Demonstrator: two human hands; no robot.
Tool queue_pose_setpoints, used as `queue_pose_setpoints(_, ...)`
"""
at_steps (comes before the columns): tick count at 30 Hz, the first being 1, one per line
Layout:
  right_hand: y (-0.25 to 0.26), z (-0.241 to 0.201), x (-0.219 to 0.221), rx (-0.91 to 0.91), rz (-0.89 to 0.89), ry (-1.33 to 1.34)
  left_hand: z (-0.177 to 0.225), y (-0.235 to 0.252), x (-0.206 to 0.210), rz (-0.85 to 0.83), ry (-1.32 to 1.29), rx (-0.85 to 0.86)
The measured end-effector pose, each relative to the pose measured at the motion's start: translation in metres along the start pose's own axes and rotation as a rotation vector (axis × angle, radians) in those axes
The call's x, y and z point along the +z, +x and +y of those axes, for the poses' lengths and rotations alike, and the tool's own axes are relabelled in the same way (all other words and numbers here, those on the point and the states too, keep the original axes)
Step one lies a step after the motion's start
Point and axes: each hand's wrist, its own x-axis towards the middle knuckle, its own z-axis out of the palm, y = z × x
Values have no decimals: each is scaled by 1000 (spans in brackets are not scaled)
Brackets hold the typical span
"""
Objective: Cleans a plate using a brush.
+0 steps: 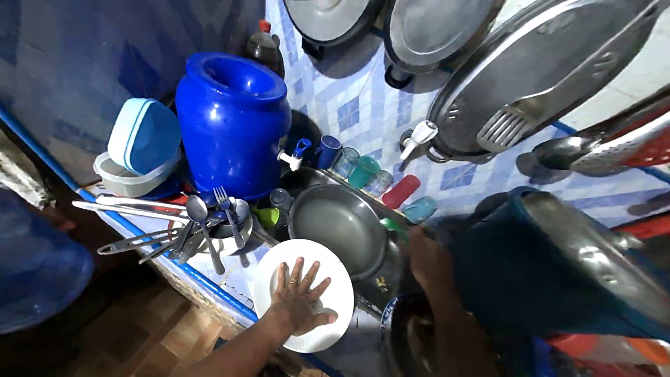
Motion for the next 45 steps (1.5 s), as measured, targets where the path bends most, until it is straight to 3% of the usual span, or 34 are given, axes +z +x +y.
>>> queue_pose_setpoints(9, -98, 85, -36, 229, 173, 440, 10, -27, -5, -56, -16, 55)
queue_pose_setpoints(14, -117, 83, -31, 188, 230, 498, 16, -44, -12, -84, -34, 50)
queue_pose_setpoints(18, -106, 57, -16, 42, 43, 415, 27, -50, -6, -94, -43, 92)
queue_pose_setpoints(21, -94, 21, 20, -192, -81, 488, 29, -44, 11, -45, -49, 137)
queue_pose_setpoints(25, -75, -30, 71, -447, -592, 472, 31, -42, 24, -6, 19, 148)
queue_pose_setpoints(28, -56, -66, 101, -478, -945, 340, 32, -42, 30, 33, 71, 140)
queue_pose_setpoints(30, -41, -80, 117, -395, -980, 347, 33, -43, 31, 54, 34, 122)
queue_pose_setpoints(33, -20, -83, 130, -248, -822, 374, 33, -41, 30, 24, 7, 122)
queue_pose_setpoints(37, -28, -88, 125, -364, -1017, 342, 30, -40, 30, 37, -2, 136)
queue_pose_setpoints(41, -12, -84, 133, -287, -871, 359, 30, -39, 29, 2, -7, 150)
queue_pose_setpoints(43, -21, -90, 128, -360, -1014, 326, 29, -40, 30, 33, -17, 147)
queue_pose_setpoints(45, -21, -93, 124, -397, -1033, 304, 28, -40, 27, 31, -27, 144)
